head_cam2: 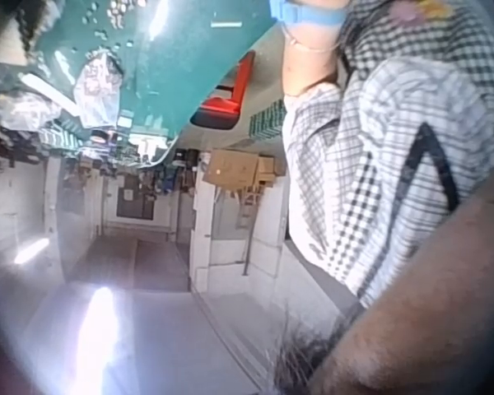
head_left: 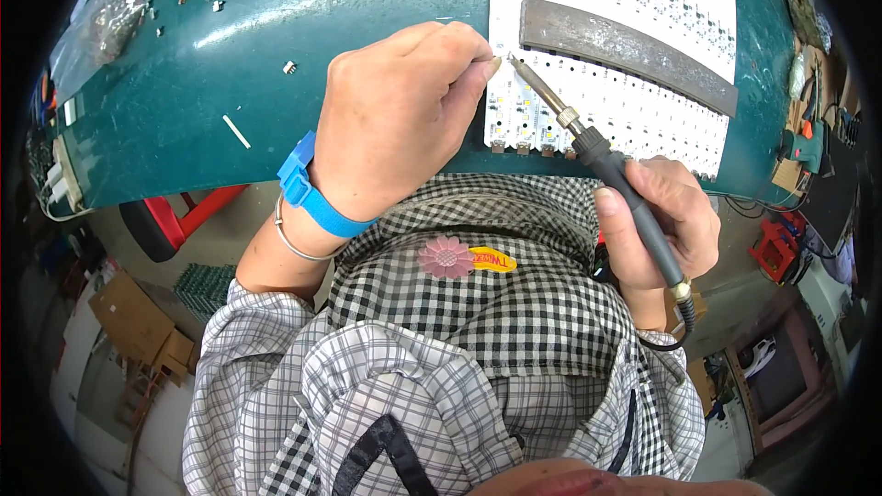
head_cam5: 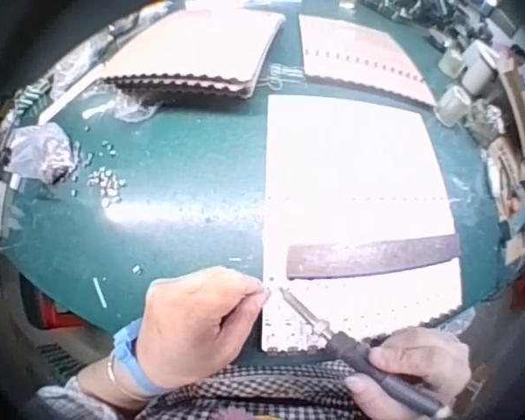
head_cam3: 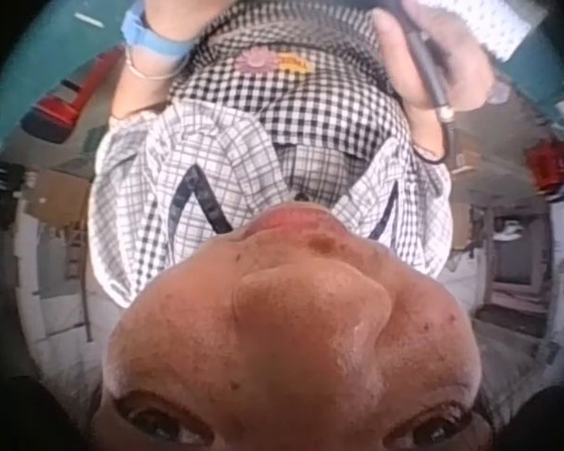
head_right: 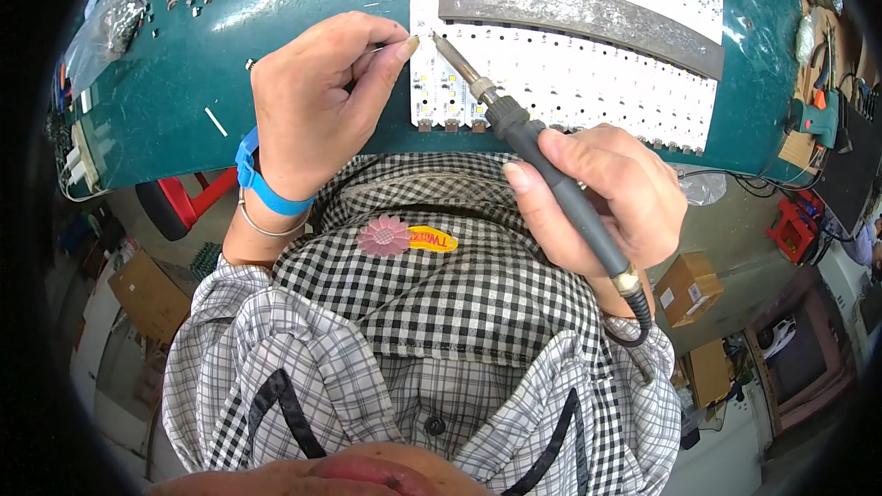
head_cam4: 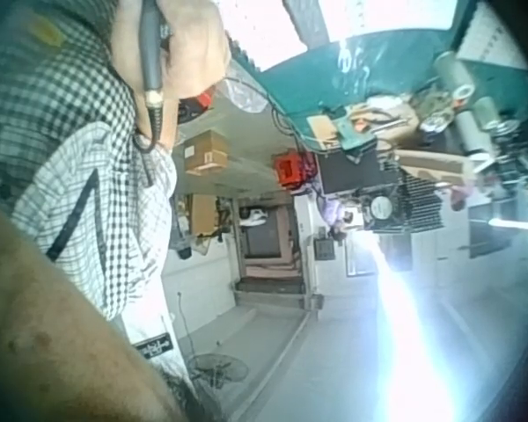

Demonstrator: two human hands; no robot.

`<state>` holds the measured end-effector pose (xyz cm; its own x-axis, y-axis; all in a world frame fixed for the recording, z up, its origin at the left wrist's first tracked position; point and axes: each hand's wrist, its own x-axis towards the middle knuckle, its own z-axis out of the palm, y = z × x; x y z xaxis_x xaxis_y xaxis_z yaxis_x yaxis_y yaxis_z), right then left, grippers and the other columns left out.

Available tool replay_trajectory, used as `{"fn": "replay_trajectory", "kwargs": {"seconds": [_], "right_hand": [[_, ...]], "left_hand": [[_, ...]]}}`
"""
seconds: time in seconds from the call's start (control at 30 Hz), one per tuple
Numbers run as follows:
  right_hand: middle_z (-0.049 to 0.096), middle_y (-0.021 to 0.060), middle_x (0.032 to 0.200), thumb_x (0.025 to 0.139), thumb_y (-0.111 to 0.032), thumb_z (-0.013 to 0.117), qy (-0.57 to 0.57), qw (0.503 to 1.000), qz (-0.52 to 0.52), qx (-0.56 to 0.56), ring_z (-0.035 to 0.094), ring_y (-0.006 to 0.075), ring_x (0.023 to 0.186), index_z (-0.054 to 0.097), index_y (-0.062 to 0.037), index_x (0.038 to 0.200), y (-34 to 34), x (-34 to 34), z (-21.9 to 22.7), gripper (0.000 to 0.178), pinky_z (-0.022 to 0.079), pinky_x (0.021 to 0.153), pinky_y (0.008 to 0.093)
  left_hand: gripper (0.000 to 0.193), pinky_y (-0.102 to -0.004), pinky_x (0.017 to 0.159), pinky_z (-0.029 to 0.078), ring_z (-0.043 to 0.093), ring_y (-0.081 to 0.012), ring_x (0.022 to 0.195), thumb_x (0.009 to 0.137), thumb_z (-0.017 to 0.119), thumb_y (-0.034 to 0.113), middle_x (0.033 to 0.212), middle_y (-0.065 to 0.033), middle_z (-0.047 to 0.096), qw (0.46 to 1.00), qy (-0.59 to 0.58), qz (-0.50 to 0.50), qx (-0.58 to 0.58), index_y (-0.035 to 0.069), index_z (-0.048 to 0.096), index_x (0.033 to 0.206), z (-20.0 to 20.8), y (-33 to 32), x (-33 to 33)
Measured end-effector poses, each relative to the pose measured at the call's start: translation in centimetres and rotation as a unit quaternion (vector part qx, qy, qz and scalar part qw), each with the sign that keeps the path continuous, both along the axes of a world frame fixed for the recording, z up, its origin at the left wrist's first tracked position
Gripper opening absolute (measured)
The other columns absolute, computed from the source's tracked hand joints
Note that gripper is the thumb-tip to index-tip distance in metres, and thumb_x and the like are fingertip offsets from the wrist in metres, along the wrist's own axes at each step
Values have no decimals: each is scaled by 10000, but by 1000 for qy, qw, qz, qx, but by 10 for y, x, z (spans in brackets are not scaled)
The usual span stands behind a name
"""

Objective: The person solders connectors and solder wire onto LED strips and circuit board panels with a soldering iron to assemble lighting panels.

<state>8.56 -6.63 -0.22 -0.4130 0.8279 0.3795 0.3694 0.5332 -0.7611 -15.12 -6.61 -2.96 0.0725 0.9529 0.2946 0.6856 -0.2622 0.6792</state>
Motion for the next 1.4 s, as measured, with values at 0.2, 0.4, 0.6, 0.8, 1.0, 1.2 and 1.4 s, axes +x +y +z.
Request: {"fn": "replay_trajectory", "kwargs": {"seconds": [0.2,0.4,0.6,0.8,1.0,1.2,1.4], "right_hand": [[635,125,710,719,20,789,91,994,-43,-30,594,152,575,627,43,975,-3,12,-6,304,462,510,251],[646,136,788,740,9,774,144,984,-83,-59,604,166,637,622,45,1000,-13,22,-8,304,472,575,248],[625,191,846,783,19,687,275,947,-149,-73,609,191,644,602,68,1030,-7,37,-9,266,507,533,245],[628,176,802,828,-2,635,314,920,-235,4,579,173,601,617,87,1021,13,82,4,213,442,478,247],[654,146,768,829,25,683,328,872,-349,96,585,143,556,639,86,989,52,112,27,177,453,496,227],[681,65,802,830,-30,749,257,825,-433,259,615,84,636,664,43,989,115,167,37,194,484,579,198],[675,115,977,864,-188,695,-214,820,-405,342,657,319,851,651,-166,1177,199,218,-4,317,526,742,373]], "left_hand": [[74,-172,553,479,575,-31,629,834,717,-48,750,-33,657,999,-51,4,-7,-39,672,892,2,-4,-13],[72,-166,629,523,626,-38,712,849,703,-55,798,-34,670,998,-32,28,-43,-59,668,911,7,-12,-18],[75,-164,633,520,616,-30,715,856,700,-48,794,-25,665,998,-30,39,-47,-57,666,922,7,-13,-18],[80,-202,547,459,559,-73,606,824,716,-25,734,-41,632,997,-53,47,-28,-3,664,880,13,-1,-10],[45,-212,564,473,566,-67,620,856,680,-40,747,-65,638,997,-26,60,-39,-29,642,878,24,-5,-4],[38,-202,535,433,515,-55,587,857,682,-15,696,-39,606,994,-55,90,-40,-27,650,875,21,-9,-2],[80,-257,514,403,455,-110,522,823,715,26,649,-75,552,993,-53,98,-27,-11,669,877,23,-7,-2]]}}
